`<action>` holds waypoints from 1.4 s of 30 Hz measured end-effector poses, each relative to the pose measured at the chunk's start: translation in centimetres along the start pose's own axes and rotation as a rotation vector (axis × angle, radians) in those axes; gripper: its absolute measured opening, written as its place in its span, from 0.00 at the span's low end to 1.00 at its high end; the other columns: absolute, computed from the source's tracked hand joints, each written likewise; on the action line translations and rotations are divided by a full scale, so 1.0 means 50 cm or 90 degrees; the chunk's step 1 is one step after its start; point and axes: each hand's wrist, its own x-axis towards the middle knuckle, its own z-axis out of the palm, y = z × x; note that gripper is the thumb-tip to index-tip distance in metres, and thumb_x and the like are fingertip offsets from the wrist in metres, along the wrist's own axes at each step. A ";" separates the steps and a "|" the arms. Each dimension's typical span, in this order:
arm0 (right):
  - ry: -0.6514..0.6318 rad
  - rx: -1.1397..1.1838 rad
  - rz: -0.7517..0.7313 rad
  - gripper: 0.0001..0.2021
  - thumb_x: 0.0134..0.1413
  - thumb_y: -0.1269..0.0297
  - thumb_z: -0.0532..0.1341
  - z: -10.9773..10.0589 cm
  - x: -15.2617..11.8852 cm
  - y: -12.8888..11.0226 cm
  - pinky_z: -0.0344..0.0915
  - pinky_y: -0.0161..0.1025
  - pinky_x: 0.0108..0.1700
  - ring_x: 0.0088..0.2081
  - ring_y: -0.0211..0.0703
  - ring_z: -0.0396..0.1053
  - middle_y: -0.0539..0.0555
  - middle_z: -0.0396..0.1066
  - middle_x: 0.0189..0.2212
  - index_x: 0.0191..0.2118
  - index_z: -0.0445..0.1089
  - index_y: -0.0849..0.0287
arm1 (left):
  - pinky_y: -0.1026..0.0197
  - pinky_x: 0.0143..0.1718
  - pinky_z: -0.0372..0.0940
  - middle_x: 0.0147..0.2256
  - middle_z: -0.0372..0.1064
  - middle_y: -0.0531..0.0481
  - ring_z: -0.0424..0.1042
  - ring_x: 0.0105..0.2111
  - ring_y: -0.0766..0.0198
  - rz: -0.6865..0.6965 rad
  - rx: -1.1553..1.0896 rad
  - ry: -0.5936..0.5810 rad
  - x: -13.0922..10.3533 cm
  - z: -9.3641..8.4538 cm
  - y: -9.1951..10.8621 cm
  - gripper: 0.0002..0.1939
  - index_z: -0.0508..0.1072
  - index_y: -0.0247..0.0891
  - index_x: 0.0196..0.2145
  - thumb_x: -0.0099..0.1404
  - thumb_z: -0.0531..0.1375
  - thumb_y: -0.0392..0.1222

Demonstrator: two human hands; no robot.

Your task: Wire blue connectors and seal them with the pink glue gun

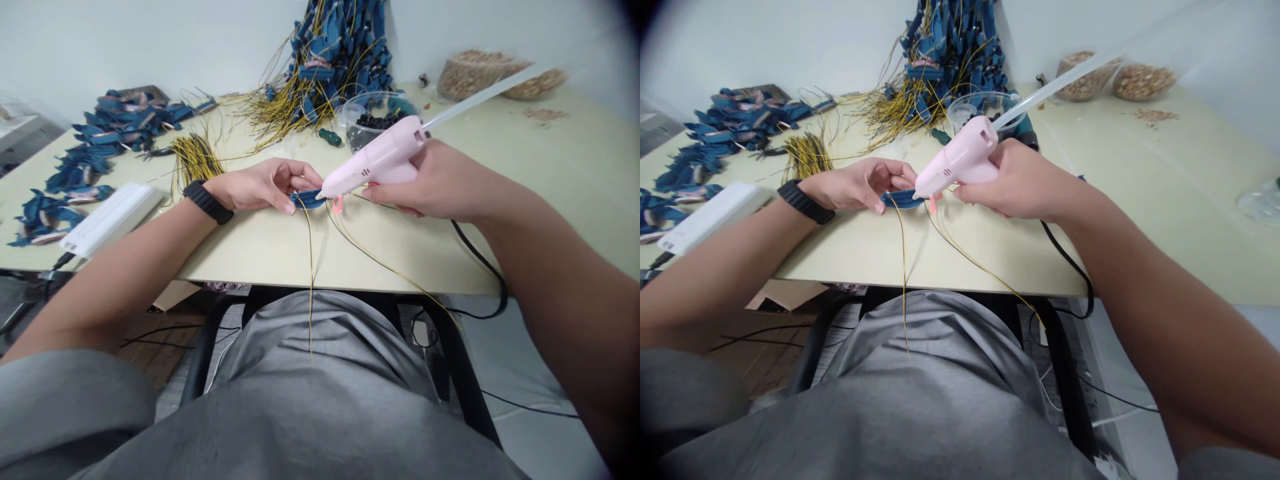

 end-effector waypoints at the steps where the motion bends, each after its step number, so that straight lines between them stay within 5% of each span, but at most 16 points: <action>1: 0.003 0.000 -0.002 0.14 0.66 0.68 0.77 0.000 0.000 0.000 0.56 0.45 0.28 0.24 0.43 0.63 0.49 0.70 0.23 0.33 0.74 0.52 | 0.52 0.53 0.78 0.49 0.89 0.37 0.90 0.52 0.45 -0.005 -0.002 -0.002 0.000 0.002 0.002 0.44 0.90 0.38 0.51 0.40 0.94 0.58; 16: -0.007 0.016 0.018 0.11 0.70 0.64 0.79 -0.010 -0.010 -0.002 0.57 0.47 0.31 0.25 0.42 0.64 0.48 0.72 0.24 0.38 0.78 0.54 | 0.56 0.51 0.80 0.47 0.90 0.40 0.91 0.51 0.49 -0.022 -0.003 0.002 0.001 0.011 0.013 0.40 0.88 0.39 0.48 0.39 0.94 0.50; 42: 0.027 0.018 0.032 0.17 0.68 0.65 0.78 -0.015 -0.020 -0.002 0.55 0.47 0.29 0.25 0.42 0.62 0.49 0.69 0.21 0.30 0.73 0.52 | 0.55 0.52 0.80 0.45 0.89 0.44 0.90 0.49 0.50 -0.040 0.008 0.014 -0.002 0.013 0.011 0.37 0.88 0.41 0.47 0.43 0.92 0.52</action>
